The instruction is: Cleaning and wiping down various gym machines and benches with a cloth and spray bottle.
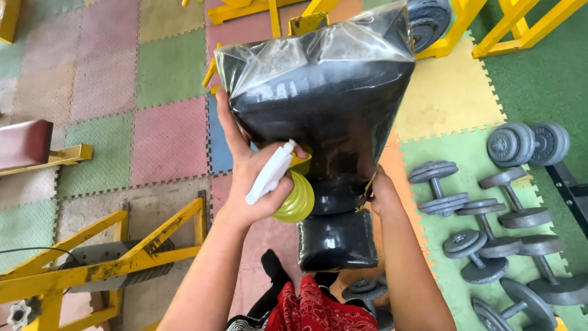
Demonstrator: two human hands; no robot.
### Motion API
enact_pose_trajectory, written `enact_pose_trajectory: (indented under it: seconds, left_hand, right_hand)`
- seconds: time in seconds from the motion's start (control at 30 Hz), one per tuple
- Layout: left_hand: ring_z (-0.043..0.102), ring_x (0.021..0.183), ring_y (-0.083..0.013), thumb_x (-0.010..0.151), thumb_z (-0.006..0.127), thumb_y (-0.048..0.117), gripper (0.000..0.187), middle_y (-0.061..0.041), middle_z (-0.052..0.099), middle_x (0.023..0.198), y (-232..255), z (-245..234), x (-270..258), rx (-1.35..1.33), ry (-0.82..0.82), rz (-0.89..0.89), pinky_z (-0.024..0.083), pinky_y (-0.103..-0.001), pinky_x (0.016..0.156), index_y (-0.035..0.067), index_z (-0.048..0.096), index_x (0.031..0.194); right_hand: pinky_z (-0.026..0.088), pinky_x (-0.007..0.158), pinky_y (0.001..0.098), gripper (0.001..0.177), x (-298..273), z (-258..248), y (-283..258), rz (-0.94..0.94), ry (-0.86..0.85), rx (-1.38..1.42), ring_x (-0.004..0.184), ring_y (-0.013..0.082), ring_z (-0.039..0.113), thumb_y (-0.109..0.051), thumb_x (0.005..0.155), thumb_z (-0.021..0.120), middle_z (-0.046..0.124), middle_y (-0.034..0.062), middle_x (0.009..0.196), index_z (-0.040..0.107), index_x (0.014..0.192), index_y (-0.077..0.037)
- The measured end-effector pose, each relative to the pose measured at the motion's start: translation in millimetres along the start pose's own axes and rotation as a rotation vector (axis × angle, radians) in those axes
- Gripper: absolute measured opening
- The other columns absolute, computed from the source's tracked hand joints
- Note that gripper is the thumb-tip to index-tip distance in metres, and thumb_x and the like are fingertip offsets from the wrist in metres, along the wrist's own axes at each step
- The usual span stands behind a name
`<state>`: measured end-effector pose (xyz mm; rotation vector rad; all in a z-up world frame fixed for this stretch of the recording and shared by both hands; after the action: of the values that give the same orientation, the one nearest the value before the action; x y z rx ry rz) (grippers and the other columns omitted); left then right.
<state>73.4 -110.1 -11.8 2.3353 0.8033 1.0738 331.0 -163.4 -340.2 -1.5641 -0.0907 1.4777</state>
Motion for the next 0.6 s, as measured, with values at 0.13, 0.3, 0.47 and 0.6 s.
enact_pose_trajectory:
  seconds: [0.13,0.3,0.47,0.6]
  left_hand:
    - [-0.010,0.162,-0.0483,0.073,0.065,0.013,0.036,-0.040,-0.024,0.163,-1,17,-21,0.067,0.004,0.005,0.008,-0.046,0.138,0.014,0.079,0.105]
    - [-0.008,0.158,-0.0558,0.074,0.069,0.008,0.037,-0.049,-0.015,0.159,-13,46,-58,0.078,-0.025,-0.079,0.020,-0.045,0.132,0.009,0.076,0.110]
    - [-0.002,0.156,-0.0594,0.073,0.070,0.009,0.038,-0.055,-0.014,0.155,-20,67,-71,0.088,0.018,-0.108,0.020,-0.046,0.130,0.011,0.076,0.110]
    - [-0.005,0.154,-0.0632,0.070,0.071,0.009,0.040,-0.055,-0.014,0.153,-24,73,-76,0.162,0.027,-0.121,0.017,-0.048,0.131,0.010,0.076,0.109]
  right_hand:
    - [0.043,0.073,0.0380,0.049,-55,13,-55,-0.271,-0.107,0.041,0.092,0.0214,0.054,-0.039,0.110,0.032,0.062,0.0089,0.112,0.055,0.144,-0.012]
    - [0.041,0.112,0.0352,0.055,-141,41,-118,-0.688,-0.304,0.172,0.131,0.0191,0.052,-0.036,0.109,0.033,0.056,0.0085,0.142,0.040,0.154,-0.004]
    - [0.040,0.113,0.0341,0.060,-61,30,-56,-0.530,-0.224,0.235,0.136,0.0192,0.051,-0.042,0.108,0.031,0.055,0.0077,0.145,0.041,0.152,-0.003]
    - [0.040,0.114,0.0335,0.064,7,10,15,-0.374,-0.150,0.300,0.137,0.0187,0.050,-0.045,0.108,0.038,0.052,0.0081,0.150,0.038,0.154,-0.001]
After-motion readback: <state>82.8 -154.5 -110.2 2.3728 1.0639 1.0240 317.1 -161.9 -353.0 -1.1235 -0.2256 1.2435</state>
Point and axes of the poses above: each hand's wrist, its own x-axis towards the middle knuckle, its own z-axis out of the palm, y = z × x, the point moved 3 cm from there along x, towards the middle knuckle
